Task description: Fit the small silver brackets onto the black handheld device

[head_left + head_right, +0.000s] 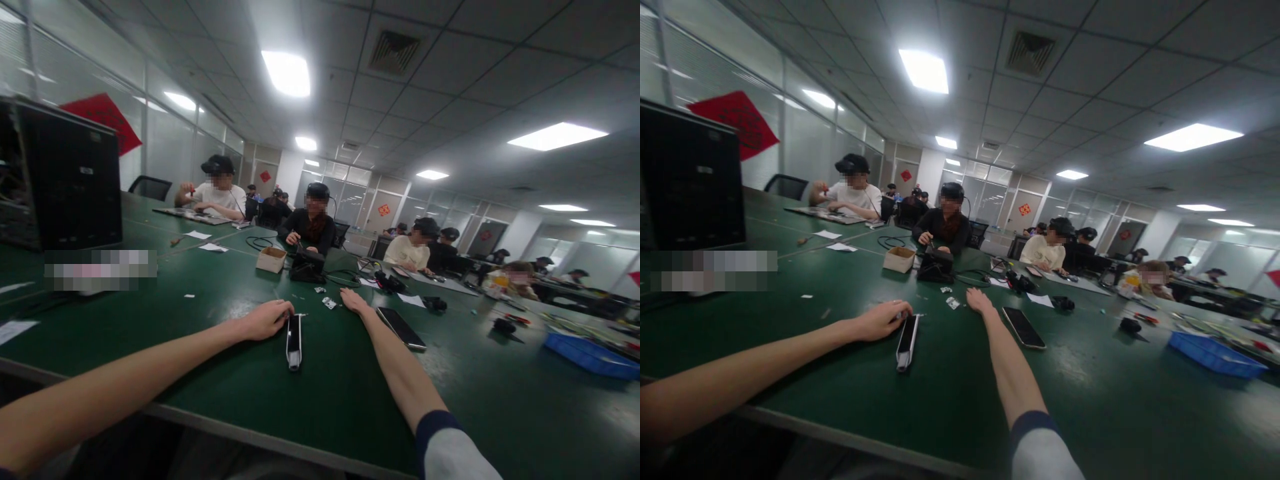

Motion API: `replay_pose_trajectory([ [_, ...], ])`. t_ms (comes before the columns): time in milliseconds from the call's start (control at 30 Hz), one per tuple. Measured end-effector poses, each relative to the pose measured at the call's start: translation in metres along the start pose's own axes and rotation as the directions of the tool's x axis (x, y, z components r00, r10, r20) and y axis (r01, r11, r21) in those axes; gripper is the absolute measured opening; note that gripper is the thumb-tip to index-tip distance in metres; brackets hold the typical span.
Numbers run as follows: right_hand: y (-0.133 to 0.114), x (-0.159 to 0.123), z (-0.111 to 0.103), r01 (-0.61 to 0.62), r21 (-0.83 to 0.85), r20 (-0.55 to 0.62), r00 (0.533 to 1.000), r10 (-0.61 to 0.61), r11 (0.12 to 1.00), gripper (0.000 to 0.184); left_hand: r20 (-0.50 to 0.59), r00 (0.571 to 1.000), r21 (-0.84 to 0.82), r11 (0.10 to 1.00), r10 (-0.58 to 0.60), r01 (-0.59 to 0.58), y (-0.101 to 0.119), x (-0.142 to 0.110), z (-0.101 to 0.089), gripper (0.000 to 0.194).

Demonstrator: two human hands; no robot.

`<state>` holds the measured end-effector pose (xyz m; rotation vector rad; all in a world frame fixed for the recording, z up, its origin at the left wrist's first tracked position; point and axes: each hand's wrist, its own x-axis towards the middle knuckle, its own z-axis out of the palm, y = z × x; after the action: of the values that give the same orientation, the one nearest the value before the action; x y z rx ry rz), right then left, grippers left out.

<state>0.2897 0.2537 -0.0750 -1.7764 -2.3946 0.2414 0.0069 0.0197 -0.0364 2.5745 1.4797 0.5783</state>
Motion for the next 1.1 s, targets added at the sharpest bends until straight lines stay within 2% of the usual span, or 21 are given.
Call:
replay_pose_trajectory([
  [200,-0.011,-0.005,-0.003,0.079,0.030,0.015,0.997,-0.079,0.996,0.052,0.021,0.999,0.003,0.999,-0.033,0.033,0.003,-0.001,-0.003,0.023],
  [300,-0.019,-0.004,-0.011,0.096,0.050,0.037,0.995,-0.098,0.994,0.051,0.023,0.999,-0.001,0.999,-0.036,0.036,0.000,-0.001,-0.003,0.023],
  [533,-0.026,-0.006,-0.050,0.096,0.112,0.237,0.964,-0.120,0.989,0.034,0.042,0.998,-0.009,0.999,-0.046,0.046,0.000,-0.001,-0.004,0.024],
  [600,-0.025,-0.009,-0.060,0.101,0.106,0.222,0.967,-0.123,0.989,0.033,0.048,0.997,-0.011,0.998,-0.053,0.054,0.002,-0.001,-0.005,0.024],
  [700,-0.020,-0.012,-0.068,0.084,0.041,0.107,0.990,-0.088,0.996,0.037,0.053,0.997,-0.013,0.998,-0.053,0.054,0.003,-0.002,-0.006,0.024],
  [767,-0.015,-0.013,-0.068,0.049,0.005,0.057,0.997,-0.049,0.999,0.039,0.044,0.998,-0.009,0.999,-0.042,0.043,0.002,-0.002,-0.005,0.024],
  [867,-0.008,-0.014,-0.060,-0.022,-0.022,0.047,0.999,0.023,1.000,0.038,0.025,1.000,-0.006,1.000,-0.018,0.018,-0.001,-0.001,-0.002,0.023],
  [1000,-0.006,-0.017,-0.048,-0.096,-0.023,0.070,0.993,0.097,0.995,0.036,0.010,1.000,-0.011,1.000,-0.008,0.008,-0.005,0.000,0.001,0.024],
  [1100,-0.011,-0.017,-0.047,-0.100,0.011,0.121,0.988,0.098,0.995,0.032,0.022,1.000,-0.020,1.000,-0.013,0.013,-0.004,0.000,0.000,0.025],
])
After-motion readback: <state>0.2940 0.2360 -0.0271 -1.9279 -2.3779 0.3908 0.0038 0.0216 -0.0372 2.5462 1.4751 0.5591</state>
